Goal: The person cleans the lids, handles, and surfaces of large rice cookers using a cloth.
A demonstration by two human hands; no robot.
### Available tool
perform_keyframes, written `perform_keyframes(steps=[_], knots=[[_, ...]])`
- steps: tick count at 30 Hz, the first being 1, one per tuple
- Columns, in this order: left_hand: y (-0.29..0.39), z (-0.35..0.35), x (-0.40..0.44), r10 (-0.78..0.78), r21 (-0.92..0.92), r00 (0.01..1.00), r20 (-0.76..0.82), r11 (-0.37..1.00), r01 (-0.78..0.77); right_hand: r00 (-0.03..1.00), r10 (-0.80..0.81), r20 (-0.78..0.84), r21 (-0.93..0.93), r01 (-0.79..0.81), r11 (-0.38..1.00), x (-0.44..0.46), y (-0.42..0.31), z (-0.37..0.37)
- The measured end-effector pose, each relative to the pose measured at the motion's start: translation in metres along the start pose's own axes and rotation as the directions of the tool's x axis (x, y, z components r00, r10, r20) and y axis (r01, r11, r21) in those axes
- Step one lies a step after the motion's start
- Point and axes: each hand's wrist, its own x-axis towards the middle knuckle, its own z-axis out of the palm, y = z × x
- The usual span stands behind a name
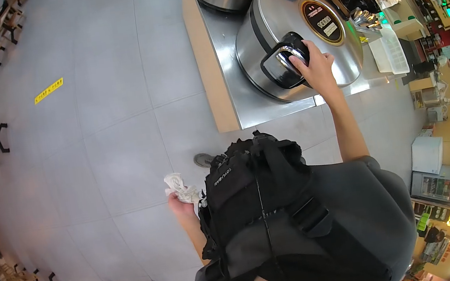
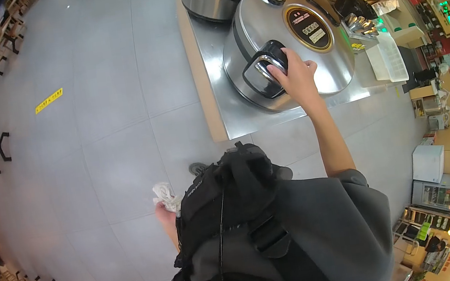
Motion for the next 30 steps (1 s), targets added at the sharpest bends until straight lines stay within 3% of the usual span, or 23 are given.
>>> perform_keyframes(steps=[2, 6, 8, 9, 11, 12, 14, 17, 21, 24, 26, 30], knots=[[0.005, 0.011, -0.002, 0.035, 0.046, 0.999, 0.002, 0.998, -0.036, 0.997, 0.069, -0.035, 0.043, -0.068, 0.997, 0.003, 0.002, 0.006], [0.008, 0.009, -0.005, 0.071, 0.140, 0.997, -0.009, 0.988, -0.069, 0.994, 0.028, -0.102, 0.072, -0.021, 0.997, 0.003, 0.002, 0.010], [0.011, -0.006, -0.001, 0.167, 0.391, 0.985, 0.039, 0.905, -0.168, 0.997, 0.030, -0.074, 0.063, -0.025, 0.998, 0.005, 0.003, 0.007], [0.014, -0.007, -0.003, 0.170, 0.397, 0.985, 0.042, 0.901, -0.172, 0.999, 0.025, -0.045, 0.052, -0.023, 0.998, 0.007, 0.002, 0.006], [0.018, -0.010, -0.007, 0.243, 0.590, 0.970, 0.012, 0.781, -0.203, 0.997, 0.053, -0.053, 0.073, -0.049, 0.996, 0.008, 0.000, 0.006], [0.021, -0.016, -0.004, 0.243, 0.596, 0.970, 0.012, 0.777, -0.201, 0.995, 0.078, -0.057, 0.091, -0.073, 0.993, 0.008, -0.001, 0.006], [0.024, -0.030, 0.009, 0.138, 0.401, 0.990, 0.029, 0.906, -0.138, 0.995, 0.075, -0.065, 0.043, -0.073, 0.996, 0.008, -0.003, 0.006], [0.032, -0.028, 0.017, 0.081, 0.305, 0.997, -0.008, 0.949, -0.074, 0.992, 0.070, -0.103, -0.099, -0.080, 0.992, 0.007, -0.006, 0.009], [0.040, -0.022, 0.025, 0.148, 0.482, 0.988, 0.040, 0.864, -0.149, 0.986, 0.078, -0.145, -0.068, -0.088, 0.994, 0.007, -0.005, 0.010], [0.048, -0.005, 0.029, 0.130, 0.484, 0.991, 0.044, 0.865, -0.134, 0.994, 0.069, -0.084, -0.076, -0.075, 0.994, 0.009, -0.003, 0.006], [0.054, 0.010, 0.029, 0.179, 0.589, 0.980, 0.086, 0.784, -0.195, 0.992, 0.127, 0.015, -0.063, -0.126, 0.990, 0.012, -0.006, 0.000], [0.077, 0.036, 0.042, 0.085, 0.411, 0.996, 0.032, 0.907, -0.091, 0.992, 0.128, 0.006, -0.020, -0.128, 0.992, 0.010, -0.007, 0.000]])
